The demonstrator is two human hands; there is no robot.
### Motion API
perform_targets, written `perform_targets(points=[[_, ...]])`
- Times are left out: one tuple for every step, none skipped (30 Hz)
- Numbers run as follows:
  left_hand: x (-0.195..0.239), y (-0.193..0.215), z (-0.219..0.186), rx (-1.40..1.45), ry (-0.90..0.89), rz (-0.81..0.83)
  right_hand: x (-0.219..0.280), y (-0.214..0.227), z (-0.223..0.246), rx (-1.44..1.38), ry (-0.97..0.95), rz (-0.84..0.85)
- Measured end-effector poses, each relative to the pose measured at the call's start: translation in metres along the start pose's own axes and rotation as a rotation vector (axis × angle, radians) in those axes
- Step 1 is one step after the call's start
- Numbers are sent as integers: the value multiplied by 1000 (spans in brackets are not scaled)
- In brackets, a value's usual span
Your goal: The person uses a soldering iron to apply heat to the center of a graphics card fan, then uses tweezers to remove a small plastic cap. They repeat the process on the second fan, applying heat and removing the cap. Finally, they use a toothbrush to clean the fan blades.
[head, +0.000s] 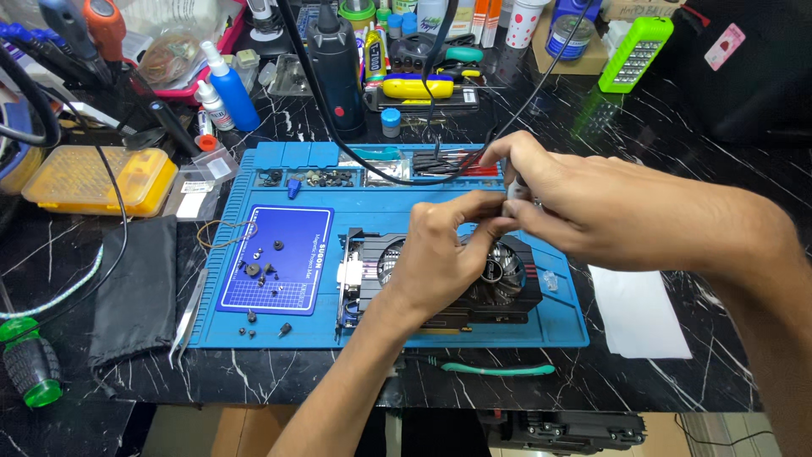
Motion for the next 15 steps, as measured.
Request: perform_targets(points=[[1,-3,-2,2,-1,1,2,-2,2,-1,-2,0],[2,-2,-5,-75,-6,-57,3,-2,4,36,-35,-36],[3,-1,-8,-152,-11,-114,5,-3,6,73,-67,-72],[3,-7,-3,-153,-14,-112,-1,-9,2,72,-68,-75],[6,-9,0,-232,-3,-214,-5,-12,3,122,5,-177],[10,-11,4,-312,9,-316,-9,-15,4,172,80,-278],[10,-15,5,-313,9,-316,-15,-23,4,171,80,-278],[11,-16,7,-355,18,-373,-19,-26,6,268,51,-402],[12,-17,8,-398,26,-430,-22,-29,8,365,21,-527],[11,-18,6,-397,26,-428,-29,-34,5,364,20,-526],[11,-19,6,-369,51,-437,-32,-35,3,449,-3,-645],[10,-18,6,-342,77,-452,-35,-36,3,538,-24,-765],[10,-14,5,-343,78,-454,-28,-28,7,540,-22,-765],[9,-12,7,-252,110,-407,-26,-24,8,370,35,-632],[7,-11,9,-163,141,-360,-23,-21,9,202,89,-498]])
Point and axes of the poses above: each hand's wrist, its own x-axis away from the middle knuckle, its own y-axis out of the back of the hand, z = x × y, the point moved 5 cm from there along -x, towards the middle knuckle, and after that the axes turned 12 degrees about z, right-handed, at the moved point
